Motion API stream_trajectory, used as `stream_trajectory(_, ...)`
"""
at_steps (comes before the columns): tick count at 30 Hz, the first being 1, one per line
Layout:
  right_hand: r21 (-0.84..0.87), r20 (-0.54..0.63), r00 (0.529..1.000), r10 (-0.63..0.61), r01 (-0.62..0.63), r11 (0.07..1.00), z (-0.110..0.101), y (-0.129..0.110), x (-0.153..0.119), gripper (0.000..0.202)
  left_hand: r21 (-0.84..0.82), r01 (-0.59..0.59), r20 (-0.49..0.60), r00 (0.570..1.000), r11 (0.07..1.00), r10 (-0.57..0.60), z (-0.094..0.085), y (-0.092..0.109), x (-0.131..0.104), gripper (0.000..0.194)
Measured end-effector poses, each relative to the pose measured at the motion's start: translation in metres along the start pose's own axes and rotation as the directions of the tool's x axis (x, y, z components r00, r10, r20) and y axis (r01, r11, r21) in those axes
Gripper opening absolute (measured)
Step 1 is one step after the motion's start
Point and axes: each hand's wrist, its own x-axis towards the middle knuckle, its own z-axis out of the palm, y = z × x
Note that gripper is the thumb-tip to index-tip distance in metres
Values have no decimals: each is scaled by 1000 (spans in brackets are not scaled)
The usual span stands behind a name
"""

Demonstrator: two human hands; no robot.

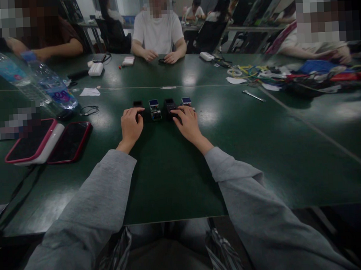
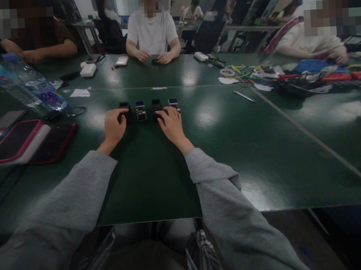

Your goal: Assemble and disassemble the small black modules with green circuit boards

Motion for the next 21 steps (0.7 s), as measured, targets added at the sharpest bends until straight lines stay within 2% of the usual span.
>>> stream_trajectory(7,9,1,1000,1,-1,1000,0,0,0,33,41,-71,-8,997,997,71,-3,10,-3,33)
stream_trajectory(10,9,-3,1000,7,-7,1000,0,-1,1,32,59,-181,74,982,982,176,-6,20,-6,36)
stream_trajectory(14,2,-14,1000,-1,1,1000,2,-1,1,32,54,-308,218,932,950,290,-6,29,-8,39)
stream_trajectory(21,-9,-13,1000,-3,2,1000,3,0,0,32,48,-300,246,928,953,280,-6,28,-9,41)
